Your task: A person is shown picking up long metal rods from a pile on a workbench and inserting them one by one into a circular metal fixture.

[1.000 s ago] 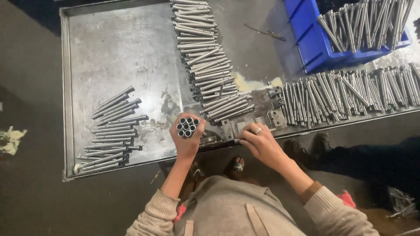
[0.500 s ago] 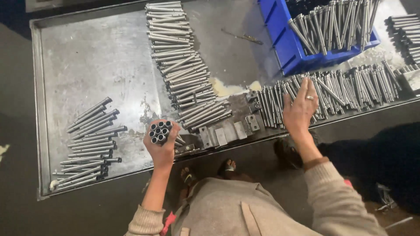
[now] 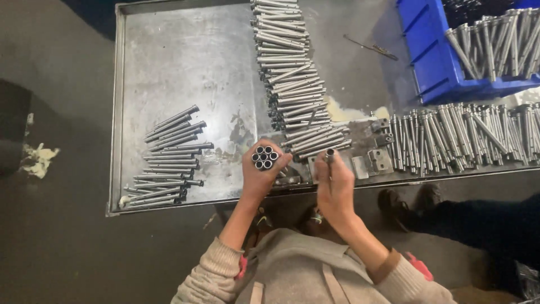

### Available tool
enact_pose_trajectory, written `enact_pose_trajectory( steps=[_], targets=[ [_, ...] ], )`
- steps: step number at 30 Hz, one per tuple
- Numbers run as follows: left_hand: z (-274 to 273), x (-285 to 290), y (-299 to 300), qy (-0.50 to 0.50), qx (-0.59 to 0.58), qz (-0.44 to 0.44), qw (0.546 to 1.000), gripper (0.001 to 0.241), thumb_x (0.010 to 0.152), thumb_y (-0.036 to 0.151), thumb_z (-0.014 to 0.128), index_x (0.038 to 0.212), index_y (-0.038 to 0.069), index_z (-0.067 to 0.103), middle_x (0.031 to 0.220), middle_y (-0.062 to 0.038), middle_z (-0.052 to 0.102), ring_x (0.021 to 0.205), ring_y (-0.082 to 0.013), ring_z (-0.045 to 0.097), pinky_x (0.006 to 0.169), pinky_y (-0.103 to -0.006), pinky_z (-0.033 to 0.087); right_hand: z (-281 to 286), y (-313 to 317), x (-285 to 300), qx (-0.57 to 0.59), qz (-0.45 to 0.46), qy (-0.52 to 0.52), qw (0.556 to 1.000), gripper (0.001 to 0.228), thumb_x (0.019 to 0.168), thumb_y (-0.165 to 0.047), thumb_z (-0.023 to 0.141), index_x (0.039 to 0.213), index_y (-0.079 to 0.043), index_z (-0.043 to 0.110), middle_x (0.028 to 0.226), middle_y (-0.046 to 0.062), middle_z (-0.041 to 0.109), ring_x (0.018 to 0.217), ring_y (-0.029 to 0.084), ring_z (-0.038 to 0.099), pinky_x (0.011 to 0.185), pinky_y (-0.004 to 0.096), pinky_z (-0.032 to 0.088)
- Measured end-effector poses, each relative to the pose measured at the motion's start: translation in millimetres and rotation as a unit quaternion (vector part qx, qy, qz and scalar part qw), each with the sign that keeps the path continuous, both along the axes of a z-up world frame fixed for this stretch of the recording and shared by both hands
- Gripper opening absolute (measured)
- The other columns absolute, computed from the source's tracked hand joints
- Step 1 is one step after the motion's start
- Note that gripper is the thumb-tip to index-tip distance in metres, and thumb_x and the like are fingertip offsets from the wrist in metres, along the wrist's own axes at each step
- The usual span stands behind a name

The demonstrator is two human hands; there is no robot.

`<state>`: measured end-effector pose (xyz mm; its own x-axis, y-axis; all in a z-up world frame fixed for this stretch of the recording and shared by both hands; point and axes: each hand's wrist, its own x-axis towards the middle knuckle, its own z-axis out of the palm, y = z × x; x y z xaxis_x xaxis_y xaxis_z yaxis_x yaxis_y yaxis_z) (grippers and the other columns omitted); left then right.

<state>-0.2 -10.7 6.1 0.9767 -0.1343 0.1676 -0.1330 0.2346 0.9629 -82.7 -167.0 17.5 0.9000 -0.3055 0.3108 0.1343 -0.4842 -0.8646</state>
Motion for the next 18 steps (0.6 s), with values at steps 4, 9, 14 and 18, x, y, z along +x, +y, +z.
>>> enact_pose_trajectory(
  steps=[4,9,14,18],
  targets=[
    [0,2,-1,-0.051,0.054,-0.041,0.996,0.021,0.086,0.02,0.081,0.084,0.016,0.06,0.077,0.002,0.065,0.07,-0.0125,0.063,0.073,-0.0292,0.053,-18,52,-48,0.407,0.054,0.227,0.883,0.037,0.106,-0.044,0.043,0.095,-0.01,0.054,0.062,-0.008,0.029,0.044,0.001,0.022,0.034,0.02,0.017],
    [-1,6,0,0.004,-0.057,-0.063,0.996,0.025,0.077,0.008,0.09,0.078,0.004,0.065,0.066,-0.008,0.065,0.068,-0.0054,0.059,0.062,-0.0253,0.053,-18,66,-41,0.461,0.069,0.383,0.797,0.043,0.114,-0.035,0.026,0.091,-0.009,0.05,0.058,-0.007,0.025,0.035,0.007,0.022,0.025,0.023,0.022],
    [-3,11,-1,0.014,-0.028,-0.071,0.997,0.026,0.076,0.016,0.092,0.079,0.006,0.067,0.066,-0.007,0.065,0.068,-0.006,0.059,0.062,-0.0251,0.051,-12,76,-39,0.51,0.036,0.378,0.772,0.035,0.113,-0.037,0.032,0.093,-0.011,0.045,0.062,-0.007,0.023,0.038,0.004,0.022,0.028,0.02,0.02],
    [0,10,-2,0.002,-0.006,-0.073,0.997,0.028,0.075,0.021,0.092,0.079,0.008,0.068,0.067,-0.008,0.065,0.069,-0.0053,0.059,0.063,-0.0237,0.051,3,78,-37,0.473,0.03,0.377,0.796,0.038,0.114,-0.035,0.028,0.09,-0.011,0.046,0.061,-0.008,0.027,0.036,0.002,0.025,0.027,0.019,0.021]
  ],
)
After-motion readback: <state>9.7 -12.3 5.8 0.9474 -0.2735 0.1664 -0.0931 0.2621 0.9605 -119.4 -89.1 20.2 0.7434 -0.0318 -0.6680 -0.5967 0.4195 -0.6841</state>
